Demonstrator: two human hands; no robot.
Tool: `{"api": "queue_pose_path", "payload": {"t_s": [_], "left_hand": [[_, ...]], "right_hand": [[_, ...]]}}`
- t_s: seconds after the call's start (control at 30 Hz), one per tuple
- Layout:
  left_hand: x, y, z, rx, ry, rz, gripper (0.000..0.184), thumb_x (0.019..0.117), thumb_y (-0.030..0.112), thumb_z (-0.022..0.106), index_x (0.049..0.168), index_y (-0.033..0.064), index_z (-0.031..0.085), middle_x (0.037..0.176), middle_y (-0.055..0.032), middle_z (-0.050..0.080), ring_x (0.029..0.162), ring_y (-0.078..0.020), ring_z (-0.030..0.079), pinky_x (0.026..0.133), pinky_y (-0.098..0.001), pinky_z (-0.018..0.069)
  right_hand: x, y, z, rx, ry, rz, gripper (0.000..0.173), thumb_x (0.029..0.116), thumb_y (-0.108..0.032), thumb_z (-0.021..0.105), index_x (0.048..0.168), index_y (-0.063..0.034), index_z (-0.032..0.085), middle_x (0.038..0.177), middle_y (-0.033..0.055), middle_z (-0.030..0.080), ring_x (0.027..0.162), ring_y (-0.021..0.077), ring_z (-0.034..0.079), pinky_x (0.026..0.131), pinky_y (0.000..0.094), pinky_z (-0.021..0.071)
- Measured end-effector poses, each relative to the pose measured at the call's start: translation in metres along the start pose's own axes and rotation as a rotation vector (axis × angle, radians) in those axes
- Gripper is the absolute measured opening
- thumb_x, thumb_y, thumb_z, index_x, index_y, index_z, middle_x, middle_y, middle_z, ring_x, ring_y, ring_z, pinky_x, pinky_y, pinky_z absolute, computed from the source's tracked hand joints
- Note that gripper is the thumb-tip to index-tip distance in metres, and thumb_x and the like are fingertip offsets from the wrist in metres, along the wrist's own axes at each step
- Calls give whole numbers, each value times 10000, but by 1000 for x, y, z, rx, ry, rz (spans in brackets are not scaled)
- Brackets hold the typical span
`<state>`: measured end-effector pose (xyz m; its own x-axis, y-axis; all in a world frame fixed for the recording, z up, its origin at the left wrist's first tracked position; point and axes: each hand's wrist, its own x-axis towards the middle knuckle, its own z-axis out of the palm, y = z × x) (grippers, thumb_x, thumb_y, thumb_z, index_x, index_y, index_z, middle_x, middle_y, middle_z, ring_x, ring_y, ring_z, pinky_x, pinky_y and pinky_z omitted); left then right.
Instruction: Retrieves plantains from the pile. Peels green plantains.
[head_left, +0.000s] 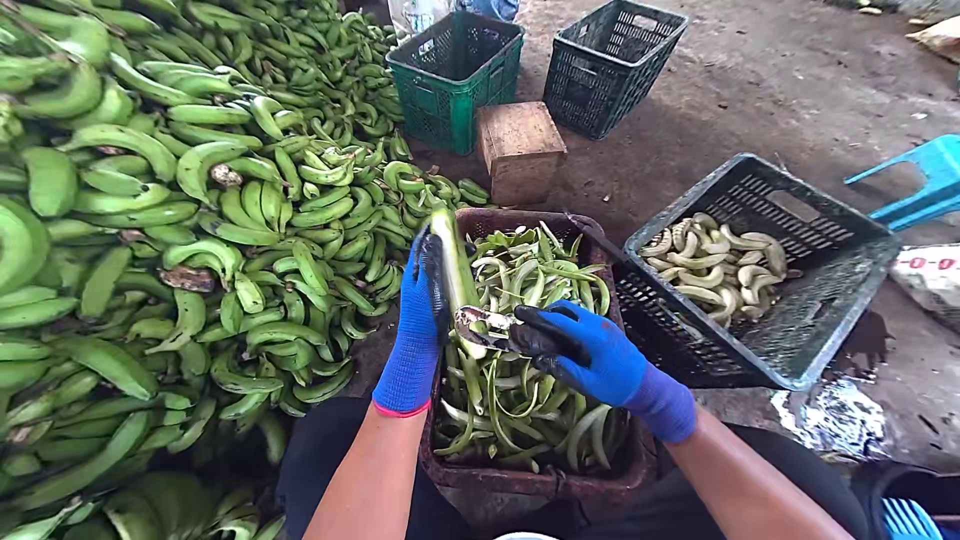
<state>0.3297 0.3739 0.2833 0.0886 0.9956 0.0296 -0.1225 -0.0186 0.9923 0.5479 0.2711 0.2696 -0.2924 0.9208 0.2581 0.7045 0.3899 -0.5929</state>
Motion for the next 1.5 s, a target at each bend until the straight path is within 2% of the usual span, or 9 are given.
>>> {"api": "queue_pose_path", "payload": {"t_s": [0.13, 0.4, 0.5, 0.6, 0.77, 1.07, 1.17, 1.3, 1.5], "left_hand": [[-9, 6, 9, -78, 54, 72, 438, 1104, 314, 333, 1517, 178, 387, 1182, 18, 632, 932, -14, 632, 808, -221, 548], [-24, 8, 20, 199, -426, -159, 474, 1093, 354, 341, 1534, 197, 412, 1174, -46, 661, 925, -83, 652, 821, -286, 560], [-13, -7, 16, -37, -279, -159, 420, 1104, 323, 310, 1452, 161, 480, 1025, -22, 677, 805, -77, 654, 703, -256, 567], [2, -14, 11, -329, 13, -145, 418, 1092, 468, 326, 1278, 189, 576, 956, 21, 677, 792, -64, 657, 666, -255, 566], [0, -4, 18, -229, 237, 8, 487, 1090, 460, 367, 1534, 259, 368, 1269, 7, 610, 1030, -70, 631, 870, -301, 552], [-16, -10, 28, 118, -536, -134, 545, 1070, 323, 353, 1602, 221, 285, 1395, -72, 564, 1085, -114, 634, 926, -345, 545], [-11, -22, 22, -43, -298, -198, 492, 1088, 370, 313, 1555, 228, 372, 1290, -51, 626, 1027, -113, 635, 873, -334, 541], [8, -26, 8, -477, 109, -217, 426, 1076, 514, 345, 1166, 191, 608, 911, 27, 668, 766, -58, 652, 649, -256, 565], [-2, -17, 25, -508, 117, -68, 353, 1074, 502, 371, 1202, 243, 574, 955, 60, 656, 810, -32, 651, 681, -234, 569]], "right_hand": [[9, 3, 0, -105, 90, -75, 475, 928, -391, 608, 1325, -147, 700, 1102, 165, 713, 970, 326, 700, 806, 536, 570], [51, 38, -43, -168, 209, 250, 521, 990, -257, 605, 1504, -215, 535, 1312, 215, 621, 1165, 393, 627, 948, 615, 504], [37, 25, -31, -140, 181, 187, 551, 932, -182, 660, 1474, -168, 562, 1252, 228, 627, 1099, 402, 636, 893, 613, 526], [18, 10, -7, -145, 104, -10, 511, 895, -384, 662, 1364, -181, 674, 1162, 177, 688, 1047, 355, 670, 866, 578, 544], [20, 6, 0, -216, 116, -64, 476, 900, -393, 638, 1334, -209, 703, 1149, 186, 698, 1027, 380, 677, 824, 577, 543], [52, 34, -36, -123, 161, 288, 475, 1048, -208, 516, 1521, -172, 507, 1301, 228, 615, 1137, 399, 626, 930, 617, 500], [42, 28, -20, -146, 134, 244, 498, 1002, -241, 572, 1493, -161, 538, 1275, 226, 627, 1125, 406, 635, 915, 625, 516], [21, 14, 11, -258, 162, -89, 467, 889, -407, 657, 1309, -210, 716, 1144, 187, 700, 1010, 391, 677, 814, 588, 545], [27, 2, 4, -257, 206, 74, 490, 922, -349, 620, 1378, -174, 664, 1161, 207, 682, 996, 400, 681, 788, 597, 548]]}}
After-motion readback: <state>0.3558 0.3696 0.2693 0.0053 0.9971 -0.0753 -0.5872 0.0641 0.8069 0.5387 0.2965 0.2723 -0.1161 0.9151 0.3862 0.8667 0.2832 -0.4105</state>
